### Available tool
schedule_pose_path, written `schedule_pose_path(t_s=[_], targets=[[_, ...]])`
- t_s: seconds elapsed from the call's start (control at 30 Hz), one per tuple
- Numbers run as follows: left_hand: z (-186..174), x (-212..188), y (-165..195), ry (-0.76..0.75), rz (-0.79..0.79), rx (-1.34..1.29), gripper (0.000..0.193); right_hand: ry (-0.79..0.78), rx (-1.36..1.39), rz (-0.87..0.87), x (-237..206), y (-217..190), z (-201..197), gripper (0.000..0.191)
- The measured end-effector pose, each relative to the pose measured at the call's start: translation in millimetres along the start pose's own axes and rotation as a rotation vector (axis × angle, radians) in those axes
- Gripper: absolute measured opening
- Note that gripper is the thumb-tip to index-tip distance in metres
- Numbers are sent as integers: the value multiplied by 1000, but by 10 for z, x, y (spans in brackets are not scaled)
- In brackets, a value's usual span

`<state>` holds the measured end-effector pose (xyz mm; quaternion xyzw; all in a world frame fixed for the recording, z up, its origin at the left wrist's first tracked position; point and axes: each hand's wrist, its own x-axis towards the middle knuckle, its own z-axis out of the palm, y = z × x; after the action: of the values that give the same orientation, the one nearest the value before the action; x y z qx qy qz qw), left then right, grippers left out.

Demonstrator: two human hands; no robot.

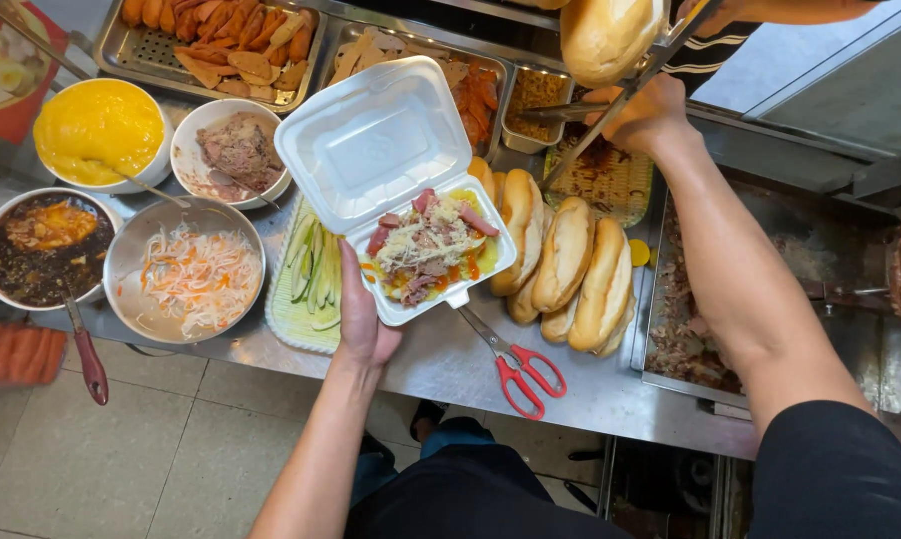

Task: The person assembles a takeout meal in a styrofoam container. They add yellow rice, a red sauce, sliced sausage, shredded meat, and a dark sauce, then close the container and place it in a plastic bag. The process is repeated for a second container.

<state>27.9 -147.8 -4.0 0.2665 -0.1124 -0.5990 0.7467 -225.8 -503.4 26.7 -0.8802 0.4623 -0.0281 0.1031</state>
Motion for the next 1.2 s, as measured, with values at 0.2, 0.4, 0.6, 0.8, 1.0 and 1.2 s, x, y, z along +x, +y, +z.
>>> schedule_pose_path(t_s=[0.2, 0.4, 0.6, 0.8, 1.0, 1.2], targets=[[43, 123, -117, -9, -12, -14, 71, 61, -84, 181, -316, 24, -220, 37], [152, 296, -367, -47, -46, -51, 73, 203, 145, 96, -699, 218, -210, 36], [215, 370, -605, -97, -121, -71, 74, 205, 264, 357, -1835, 209, -806, 38], [205, 312, -725, -134, -207, -94, 75, 167, 534, 464, -2891, -560, -1231, 37], [199, 114, -635, -222, -241, -94, 74, 232, 281, -61, -3136, -1339, -1149, 41], [98, 7, -417, -240, -269, -112, 73, 170, 374, 24, -3287, -1524, -1168, 48]])
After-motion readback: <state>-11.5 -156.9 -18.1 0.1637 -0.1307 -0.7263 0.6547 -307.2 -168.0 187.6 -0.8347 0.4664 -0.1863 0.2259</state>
